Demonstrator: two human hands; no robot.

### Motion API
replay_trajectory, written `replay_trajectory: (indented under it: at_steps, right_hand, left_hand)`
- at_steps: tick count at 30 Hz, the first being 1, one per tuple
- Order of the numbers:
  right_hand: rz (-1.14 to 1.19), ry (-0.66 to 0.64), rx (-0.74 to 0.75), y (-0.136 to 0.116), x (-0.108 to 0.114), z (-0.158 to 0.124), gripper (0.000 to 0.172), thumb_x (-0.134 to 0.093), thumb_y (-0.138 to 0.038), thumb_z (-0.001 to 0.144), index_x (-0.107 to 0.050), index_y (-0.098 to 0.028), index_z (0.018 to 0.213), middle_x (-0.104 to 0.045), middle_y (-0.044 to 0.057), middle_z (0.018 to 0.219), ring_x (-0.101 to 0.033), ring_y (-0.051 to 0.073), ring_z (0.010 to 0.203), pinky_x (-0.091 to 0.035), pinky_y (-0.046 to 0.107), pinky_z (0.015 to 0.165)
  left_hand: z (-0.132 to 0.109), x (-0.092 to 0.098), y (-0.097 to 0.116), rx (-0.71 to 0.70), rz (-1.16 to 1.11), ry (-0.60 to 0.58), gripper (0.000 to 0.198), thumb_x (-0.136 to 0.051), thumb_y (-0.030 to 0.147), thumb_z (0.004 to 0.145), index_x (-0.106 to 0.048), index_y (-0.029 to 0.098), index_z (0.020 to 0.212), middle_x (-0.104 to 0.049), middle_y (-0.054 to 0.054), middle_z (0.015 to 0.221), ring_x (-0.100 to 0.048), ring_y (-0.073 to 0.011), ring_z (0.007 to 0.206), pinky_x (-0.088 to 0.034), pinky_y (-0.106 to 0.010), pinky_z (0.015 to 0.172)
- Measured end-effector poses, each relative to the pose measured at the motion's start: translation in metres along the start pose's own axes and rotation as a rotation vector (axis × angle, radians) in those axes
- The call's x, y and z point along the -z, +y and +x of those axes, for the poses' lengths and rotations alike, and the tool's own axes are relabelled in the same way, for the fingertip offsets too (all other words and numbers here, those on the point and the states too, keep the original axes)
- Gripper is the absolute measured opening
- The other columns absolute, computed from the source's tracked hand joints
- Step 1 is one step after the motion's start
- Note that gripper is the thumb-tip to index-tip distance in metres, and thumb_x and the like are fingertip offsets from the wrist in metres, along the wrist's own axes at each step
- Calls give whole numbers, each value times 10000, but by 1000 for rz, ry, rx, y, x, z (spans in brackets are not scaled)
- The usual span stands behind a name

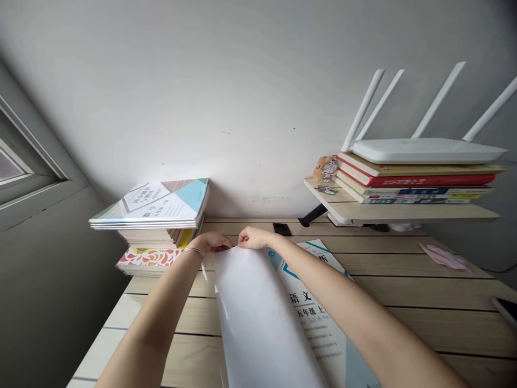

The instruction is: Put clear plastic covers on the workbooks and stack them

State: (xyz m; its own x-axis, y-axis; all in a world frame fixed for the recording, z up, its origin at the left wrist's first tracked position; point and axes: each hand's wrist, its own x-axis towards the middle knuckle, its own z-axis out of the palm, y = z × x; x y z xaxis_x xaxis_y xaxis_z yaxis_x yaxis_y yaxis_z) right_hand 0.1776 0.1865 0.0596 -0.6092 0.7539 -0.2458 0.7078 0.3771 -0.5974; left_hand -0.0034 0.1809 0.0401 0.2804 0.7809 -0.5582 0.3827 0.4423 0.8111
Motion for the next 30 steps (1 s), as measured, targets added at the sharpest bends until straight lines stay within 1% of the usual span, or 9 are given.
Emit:
replay_trajectory:
  at_steps: [3, 5, 10, 12, 15, 17, 20, 25, 30]
  right_hand:
    - [7, -1, -8, 1, 3, -1, 128, -660, -236, 710, -726, -182, 805, -720, 26, 839, -618, 137, 730, -416, 191, 587]
    - [14, 5, -10, 0, 0, -1, 117, -657, -229, 714, -725, -177, 793, -719, 25, 816, -618, 134, 720, -417, 191, 588]
    - [48, 43, -8, 0, -14, 0, 132, -635, -243, 754, -712, -169, 833, -715, 24, 820, -617, 122, 713, -417, 182, 584]
    - [60, 59, -7, 2, -19, 0, 138, -626, -247, 768, -701, -166, 851, -714, 27, 827, -618, 118, 722, -418, 177, 586]
    - [62, 82, -26, 6, -19, -1, 156, -643, -254, 756, -684, -161, 875, -711, 39, 845, -618, 126, 725, -420, 184, 579]
    - [56, 87, -44, 9, -16, -3, 149, -660, -249, 738, -683, -157, 853, -710, 49, 851, -618, 135, 723, -417, 191, 572]
    - [60, 79, -49, 12, -14, -5, 113, -652, -231, 741, -687, -151, 812, -707, 49, 834, -615, 132, 722, -412, 186, 568]
    - [80, 91, -54, 13, -23, -1, 124, -617, -229, 776, -688, -139, 822, -703, 44, 816, -610, 117, 703, -406, 174, 555]
    - [69, 108, -52, 8, -30, -2, 125, -656, -248, 740, -688, -152, 812, -701, 33, 794, -603, 126, 702, -399, 187, 560]
  left_hand:
    - [-1, 1, 2, 18, 16, -12, 168, -735, 84, 552, -585, 148, 514, -551, 9, 445, -476, -105, 399, -350, -217, 423]
    - [-2, 0, 3, 30, 22, -25, 155, -727, 76, 547, -594, 145, 510, -571, -7, 454, -493, -120, 409, -356, -224, 421]
    - [-3, -4, 3, -7, -11, -24, 199, -717, 52, 554, -569, 155, 469, -545, 17, 434, -484, -97, 421, -375, -204, 442]
    - [-4, -5, 3, -6, -11, -32, 202, -719, 55, 553, -569, 153, 461, -549, 10, 433, -490, -101, 422, -375, -208, 438]
    - [-5, -4, 3, 14, 1, -44, 133, -716, 74, 563, -615, 138, 506, -595, -19, 471, -522, -120, 443, -388, -220, 441]
    - [-6, -4, 3, 33, 13, -55, 76, -721, 92, 566, -651, 122, 556, -628, -44, 511, -551, -135, 465, -409, -229, 454]
    - [-5, -4, 4, 54, 32, -70, 66, -730, 112, 561, -670, 112, 588, -662, -76, 561, -585, -153, 494, -438, -242, 474]
    - [-2, -8, 4, 38, 35, -80, 89, -737, 121, 552, -651, 131, 573, -653, -41, 547, -587, -133, 511, -447, -218, 494]
    - [3, -10, 5, 76, 87, -100, 128, -748, 139, 513, -643, 123, 586, -639, -25, 521, -577, -132, 483, -454, -221, 474]
